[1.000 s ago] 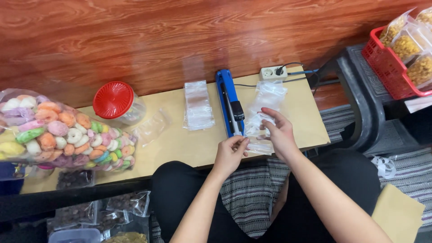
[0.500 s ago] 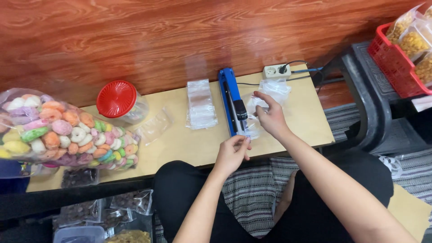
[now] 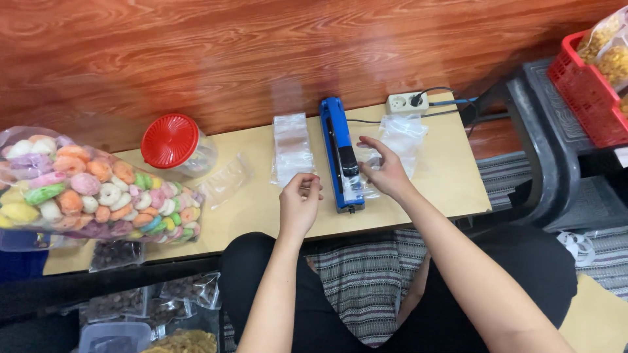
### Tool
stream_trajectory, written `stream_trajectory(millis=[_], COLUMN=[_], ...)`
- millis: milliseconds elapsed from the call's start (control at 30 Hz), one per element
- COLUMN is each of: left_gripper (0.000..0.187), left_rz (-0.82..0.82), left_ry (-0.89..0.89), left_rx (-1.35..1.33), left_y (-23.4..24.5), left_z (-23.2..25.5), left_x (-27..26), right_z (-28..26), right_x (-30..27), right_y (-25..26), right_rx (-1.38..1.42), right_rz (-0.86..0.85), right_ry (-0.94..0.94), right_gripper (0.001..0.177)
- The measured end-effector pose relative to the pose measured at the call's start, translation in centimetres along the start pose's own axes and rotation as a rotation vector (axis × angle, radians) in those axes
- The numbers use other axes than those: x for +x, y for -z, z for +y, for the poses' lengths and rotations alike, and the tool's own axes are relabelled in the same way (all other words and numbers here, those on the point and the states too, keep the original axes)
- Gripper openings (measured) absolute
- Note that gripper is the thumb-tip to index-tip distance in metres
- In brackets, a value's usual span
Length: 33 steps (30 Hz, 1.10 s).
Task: Sealing small plastic bags using a manual heat sealer
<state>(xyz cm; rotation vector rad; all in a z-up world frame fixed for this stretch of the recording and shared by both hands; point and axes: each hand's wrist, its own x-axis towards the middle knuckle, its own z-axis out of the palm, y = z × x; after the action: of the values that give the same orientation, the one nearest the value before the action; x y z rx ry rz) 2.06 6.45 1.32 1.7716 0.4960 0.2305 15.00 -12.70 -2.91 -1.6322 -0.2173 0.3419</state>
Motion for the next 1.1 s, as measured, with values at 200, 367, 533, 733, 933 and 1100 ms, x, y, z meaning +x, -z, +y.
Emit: stream_trajectory(millis=[200,367,533,733,933,1100], left_gripper=[0.099,0.107,0.099,0.1,0.101,0.078], left_rz=[-0.273,-0.136,0.003,0.053,0.152,0.17], left_ry=[0.293,0.368,0.313,0.325,0.271,-0.005], left_rx=[0.183,-0.04,-0.174,-0.269,-0.199,-0.15], left_y=[-2.5,-7.4,-7.6,-7.9,-6.5,-2.7], left_z=[0.7,-4.5,-4.6,-7.0,-5.0,2.0], left_x=[-5.1,-6.4,-6.4,-6.2,-6.6,-5.7], right_z=[0.4,2.1,1.9,3.5,0.6,3.1], right_x=[0.4,-0.3,-1.6,-1.5,-2.5,-0.4], right_y=[0.5,0.1,-0.4,-0.9,-1.9,-0.6], right_rx=[0.023,0.102,0.072,0.155,0.107,0.117], right_rz=[-0.013,0.087,0.166,0.178,0.132,0.115], right_ry=[-0.016,-0.073,-0.082,-0.053,-0.024,0.065], right_gripper=[0.063,0.062,0.061,0.066,0.067,0.067])
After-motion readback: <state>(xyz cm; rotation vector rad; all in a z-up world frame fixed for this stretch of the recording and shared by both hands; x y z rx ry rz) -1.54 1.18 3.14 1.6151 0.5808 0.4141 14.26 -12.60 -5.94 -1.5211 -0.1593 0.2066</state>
